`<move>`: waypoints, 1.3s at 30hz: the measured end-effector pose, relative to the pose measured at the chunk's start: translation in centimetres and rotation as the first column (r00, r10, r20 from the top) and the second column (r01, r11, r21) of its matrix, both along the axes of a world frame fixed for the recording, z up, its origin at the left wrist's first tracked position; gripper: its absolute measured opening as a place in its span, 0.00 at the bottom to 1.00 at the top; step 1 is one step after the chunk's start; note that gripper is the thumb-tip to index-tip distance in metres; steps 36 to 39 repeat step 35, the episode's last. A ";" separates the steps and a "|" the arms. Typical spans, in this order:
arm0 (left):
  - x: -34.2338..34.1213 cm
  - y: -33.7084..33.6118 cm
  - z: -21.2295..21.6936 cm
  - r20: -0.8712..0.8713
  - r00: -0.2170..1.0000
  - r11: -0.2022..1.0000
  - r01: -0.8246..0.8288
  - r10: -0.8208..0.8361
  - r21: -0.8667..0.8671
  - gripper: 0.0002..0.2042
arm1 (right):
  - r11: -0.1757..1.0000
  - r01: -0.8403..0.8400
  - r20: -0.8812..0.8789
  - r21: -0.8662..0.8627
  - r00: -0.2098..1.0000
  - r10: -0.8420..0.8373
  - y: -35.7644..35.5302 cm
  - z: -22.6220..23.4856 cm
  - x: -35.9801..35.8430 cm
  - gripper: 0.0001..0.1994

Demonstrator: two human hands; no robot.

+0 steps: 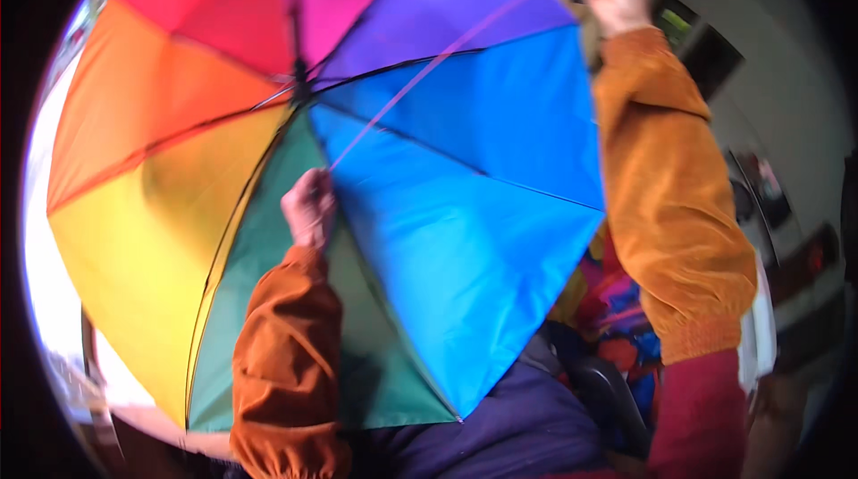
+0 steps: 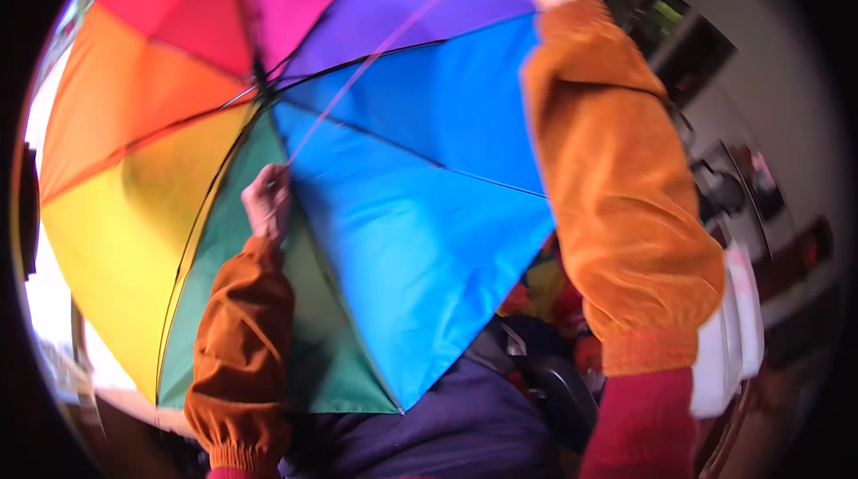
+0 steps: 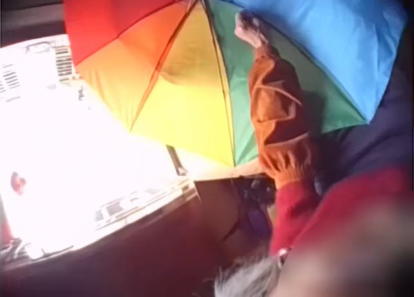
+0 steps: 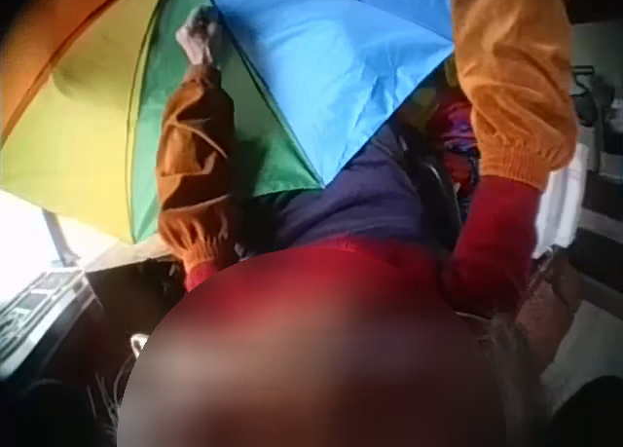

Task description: Repairing colorful umbrellas by threading the fabric onto the metal ribs.

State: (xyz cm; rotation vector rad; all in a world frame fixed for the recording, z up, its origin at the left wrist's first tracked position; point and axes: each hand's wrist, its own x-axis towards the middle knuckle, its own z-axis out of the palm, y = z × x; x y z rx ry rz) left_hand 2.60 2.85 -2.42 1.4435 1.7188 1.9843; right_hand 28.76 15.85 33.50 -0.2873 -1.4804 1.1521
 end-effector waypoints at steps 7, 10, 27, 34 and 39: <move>-1.0 -0.6 0.9 0.729 0.680 0.894 0.371 -0.076 -0.252 0.06 | 0.996 0.056 0.585 -0.065 0.811 -0.007 -2.6 -16.6 -8.6 0.04; -2.1 -1.7 1.4 0.897 0.425 0.875 0.473 -0.123 -0.105 0.06 | 0.993 -0.113 0.839 -0.034 0.537 0.090 -5.8 -24.3 -13.1 0.05; -1.8 -0.8 1.2 0.926 0.331 0.862 0.507 -0.182 -0.012 0.06 | 0.842 -0.227 0.820 0.490 0.447 -0.357 -5.3 -31.5 -16.3 0.03; -1.3 -1.0 1.3 0.897 0.400 0.874 0.485 -0.190 -0.032 0.05 | 0.807 -0.219 0.772 0.548 0.503 -0.388 -5.7 -32.2 -16.3 0.13; -1.3 -1.0 1.4 0.893 0.415 0.874 0.483 -0.173 -0.055 0.04 | 0.800 -0.240 0.775 0.550 0.503 -0.382 -5.6 -32.1 -16.2 0.15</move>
